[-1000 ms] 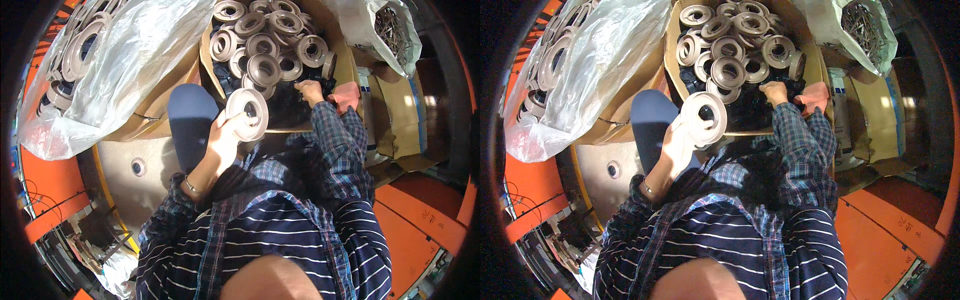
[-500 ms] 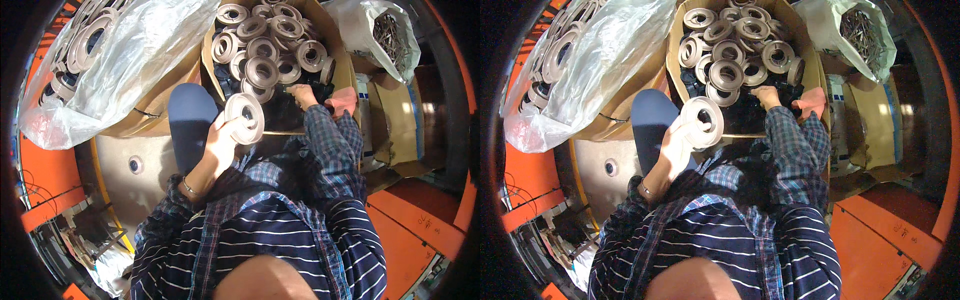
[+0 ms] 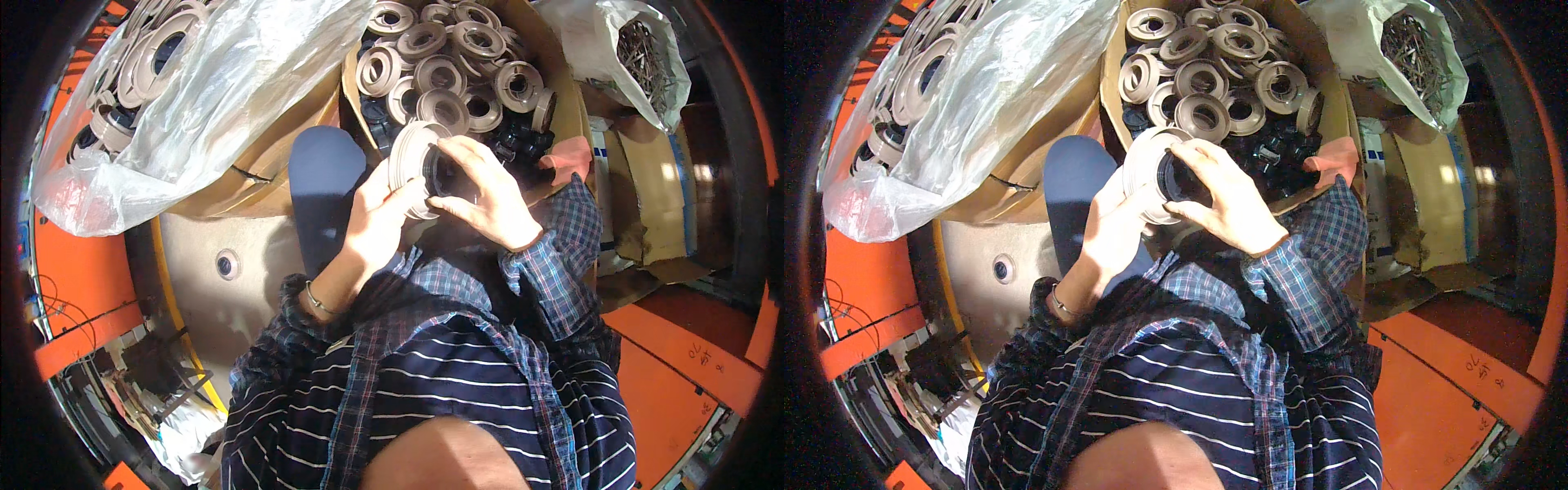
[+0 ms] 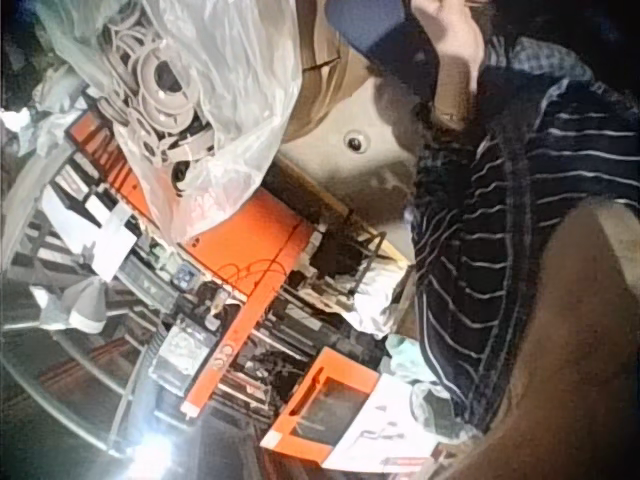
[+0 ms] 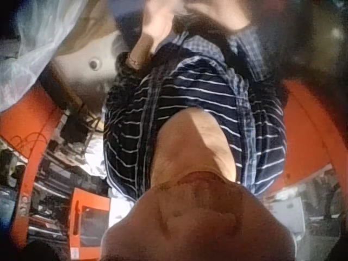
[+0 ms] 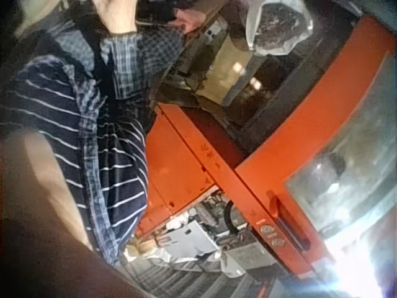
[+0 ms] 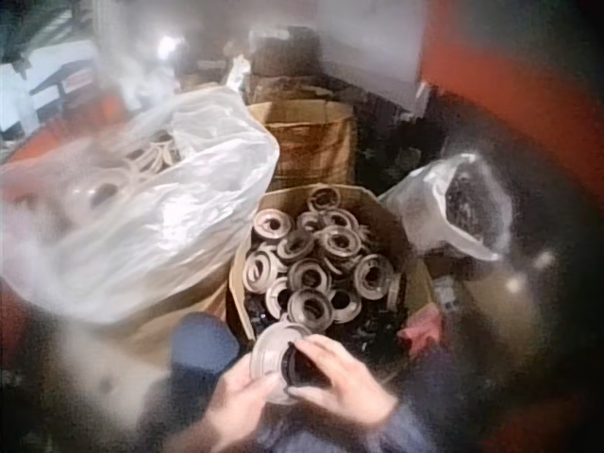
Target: The person sits on the floor and repeatedly picks up beige circular parts and black cylindrical inserts from a box. They insert the black pieces into the beige parts and place the assembled units into a plastic bag. The process continues with multiple units throughout the clip.
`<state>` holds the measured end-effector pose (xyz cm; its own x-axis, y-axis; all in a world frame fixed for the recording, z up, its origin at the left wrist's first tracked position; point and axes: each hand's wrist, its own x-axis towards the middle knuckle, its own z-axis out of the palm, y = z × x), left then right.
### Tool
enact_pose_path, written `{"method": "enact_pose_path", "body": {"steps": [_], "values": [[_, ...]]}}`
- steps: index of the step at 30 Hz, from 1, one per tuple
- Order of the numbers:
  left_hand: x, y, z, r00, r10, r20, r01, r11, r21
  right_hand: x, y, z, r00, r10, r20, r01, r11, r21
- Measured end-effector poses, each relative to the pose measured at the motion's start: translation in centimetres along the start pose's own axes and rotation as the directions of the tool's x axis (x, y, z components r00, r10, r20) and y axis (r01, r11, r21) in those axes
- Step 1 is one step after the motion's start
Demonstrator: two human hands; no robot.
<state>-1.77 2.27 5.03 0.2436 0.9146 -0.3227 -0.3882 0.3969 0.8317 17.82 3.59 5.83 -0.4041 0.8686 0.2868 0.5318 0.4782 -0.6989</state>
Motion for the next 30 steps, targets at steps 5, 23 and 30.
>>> {"method": "enact_pose_path", "body": {"steps": [5,23,30], "values": [[-1.1,-1.0,0.9,0.946,0.303,0.112,-0.317,0.807,0.498,-0.9,-0.4,2.2,0.885,0.465,-0.038,-0.298,0.626,0.721],[-1.8,-1.8,0.1,0.964,0.187,0.190,-0.263,0.775,0.575,-2.6,-0.1,3.6,0.833,0.525,-0.174,-0.392,0.782,0.484],[-1.2,-1.6,-1.5,0.769,0.300,0.564,-0.639,0.376,0.671,-3.1,-0.5,4.9,0.693,0.585,0.422,-0.305,-0.292,0.907]]}}
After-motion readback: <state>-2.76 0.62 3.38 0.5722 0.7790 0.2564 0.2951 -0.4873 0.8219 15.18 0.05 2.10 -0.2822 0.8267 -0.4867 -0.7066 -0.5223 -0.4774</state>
